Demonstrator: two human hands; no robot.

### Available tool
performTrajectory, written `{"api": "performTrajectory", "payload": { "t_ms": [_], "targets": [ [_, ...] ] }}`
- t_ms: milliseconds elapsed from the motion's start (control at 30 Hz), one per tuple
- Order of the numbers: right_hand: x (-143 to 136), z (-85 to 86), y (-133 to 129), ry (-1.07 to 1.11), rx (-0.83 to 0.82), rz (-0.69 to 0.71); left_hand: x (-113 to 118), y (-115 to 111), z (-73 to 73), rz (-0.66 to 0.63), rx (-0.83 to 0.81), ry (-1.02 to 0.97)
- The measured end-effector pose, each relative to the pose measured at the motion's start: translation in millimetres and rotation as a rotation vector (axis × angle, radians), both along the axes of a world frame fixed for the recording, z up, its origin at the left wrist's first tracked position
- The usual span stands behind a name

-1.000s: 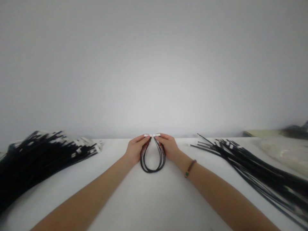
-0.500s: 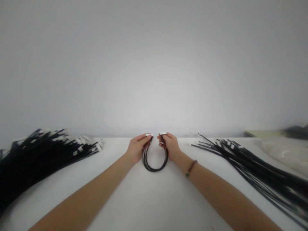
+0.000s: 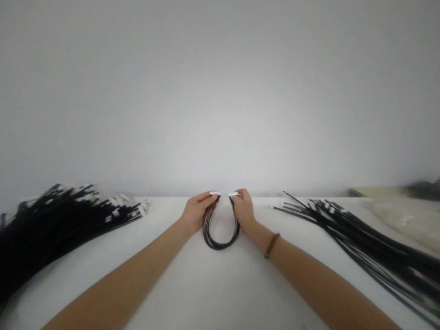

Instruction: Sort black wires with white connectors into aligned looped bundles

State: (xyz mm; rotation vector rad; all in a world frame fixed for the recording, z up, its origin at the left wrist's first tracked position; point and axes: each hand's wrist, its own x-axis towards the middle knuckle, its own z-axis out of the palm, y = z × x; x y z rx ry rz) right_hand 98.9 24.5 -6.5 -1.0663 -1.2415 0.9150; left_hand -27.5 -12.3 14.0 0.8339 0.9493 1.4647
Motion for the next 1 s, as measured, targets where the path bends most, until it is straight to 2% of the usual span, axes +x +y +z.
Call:
{"api": "performTrajectory", "payload": {
  "t_ms": [67, 133, 267, 400, 633, 733, 867, 933, 1000],
  "targets": [
    [0.9, -1.2, 0.0, -0.064, 0.062, -0.037, -0.4, 0.2, -0.5, -0.01, 0.009, -0.002],
    [1.5, -1.5, 0.2, -0.082, 0.087, 0.025, -1.2, 0.7, -1.3, -0.02, 0.02, -0.002],
    [2.2, 1.6, -0.8, -0.048, 0.001, 0.171, -2.2, 1.0, -1.4, -0.021, 0.022, -0.003],
    [3.2, 5.0, -4.3, 0.014, -0.066, 0.206, -2.0, 0.5, 0.0, -0.014, 0.024, -0.001],
    [1.1, 1.3, -0.2, 0.047, -0.107, 0.247, -2.3, 0.2, -0.7, -0.014, 0.032, 0.003],
    [2.0, 3.6, 2.9, 0.173, -0.215, 0.278, -2.5, 0.1, -0.4, -0.01, 0.026, -0.013],
    [8.9, 10.4, 9.9, 0.455, -0.469, 0.409, -2.9, 0.9, 0.8, 0.012, 0.027, -0.018],
    [13.0, 13.4, 13.8, 0.518, -0.574, 0.471, -2.9, 1.4, 1.5, 0.026, 0.021, -0.016],
    [15.4, 15.5, 15.6, 0.562, -0.605, 0.512, -2.8, 1.5, 2.2, 0.034, 0.009, -0.01]
  ]
}}
